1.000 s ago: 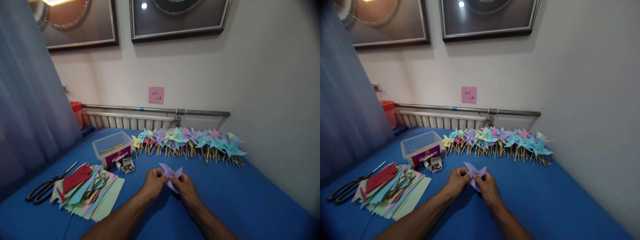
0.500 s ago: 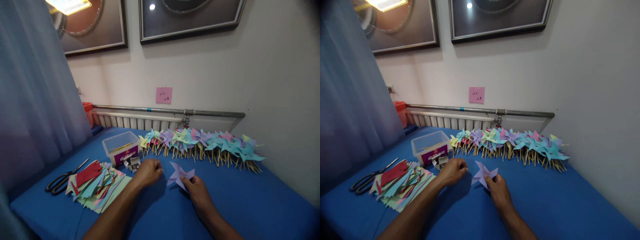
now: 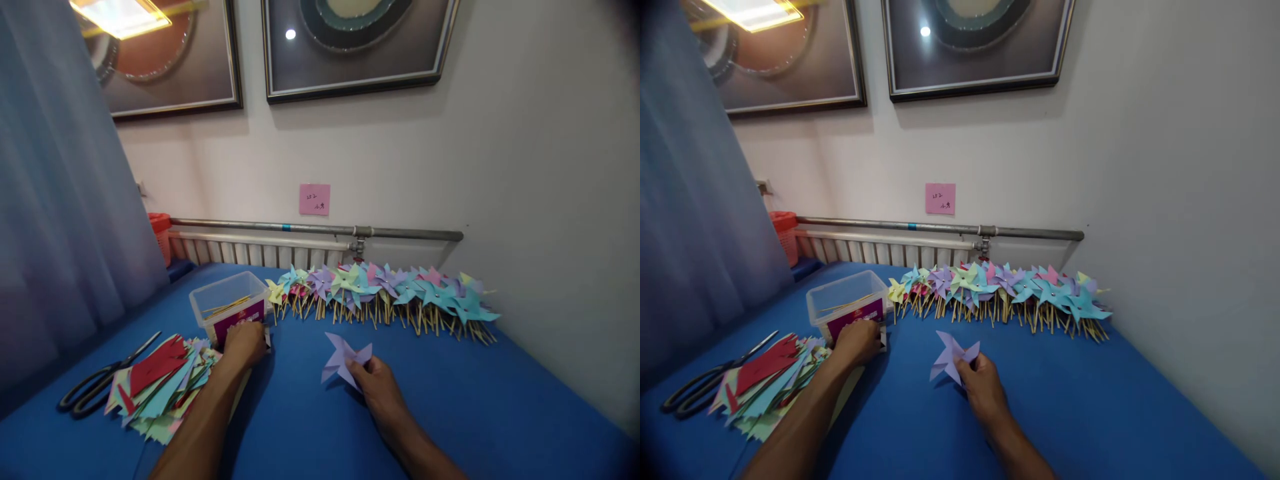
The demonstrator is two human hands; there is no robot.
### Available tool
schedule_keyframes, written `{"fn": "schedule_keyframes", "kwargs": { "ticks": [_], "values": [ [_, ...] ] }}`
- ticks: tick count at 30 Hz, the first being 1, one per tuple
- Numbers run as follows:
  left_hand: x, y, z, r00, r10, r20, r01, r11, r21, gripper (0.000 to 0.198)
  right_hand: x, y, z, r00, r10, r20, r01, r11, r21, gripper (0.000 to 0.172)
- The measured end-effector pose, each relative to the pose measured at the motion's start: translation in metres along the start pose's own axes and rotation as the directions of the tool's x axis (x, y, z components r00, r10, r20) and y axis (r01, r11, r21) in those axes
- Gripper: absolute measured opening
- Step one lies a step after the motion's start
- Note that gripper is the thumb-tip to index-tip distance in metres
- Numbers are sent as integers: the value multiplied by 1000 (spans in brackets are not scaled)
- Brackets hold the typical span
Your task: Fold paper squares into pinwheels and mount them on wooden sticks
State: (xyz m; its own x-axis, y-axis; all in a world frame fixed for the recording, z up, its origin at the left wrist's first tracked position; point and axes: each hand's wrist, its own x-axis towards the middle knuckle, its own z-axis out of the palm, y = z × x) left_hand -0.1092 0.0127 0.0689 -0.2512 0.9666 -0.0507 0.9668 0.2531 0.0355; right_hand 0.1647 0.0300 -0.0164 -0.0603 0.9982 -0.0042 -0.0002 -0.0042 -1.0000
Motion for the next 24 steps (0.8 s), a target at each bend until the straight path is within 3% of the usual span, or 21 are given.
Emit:
{"fn": "schedule_keyframes", "kwargs": {
  "ticks": [11, 24],
  "values": [
    [-3, 2, 2, 991, 130, 9, -130, 991, -21, 32, -5, -4, 2, 1000, 5, 14, -5, 1000, 7, 46],
    [-2, 0, 0, 992, 118, 41, -119, 993, 20, 33, -11, -22, 4, 1000, 30, 9, -30, 999, -23, 42]
  ]
}}
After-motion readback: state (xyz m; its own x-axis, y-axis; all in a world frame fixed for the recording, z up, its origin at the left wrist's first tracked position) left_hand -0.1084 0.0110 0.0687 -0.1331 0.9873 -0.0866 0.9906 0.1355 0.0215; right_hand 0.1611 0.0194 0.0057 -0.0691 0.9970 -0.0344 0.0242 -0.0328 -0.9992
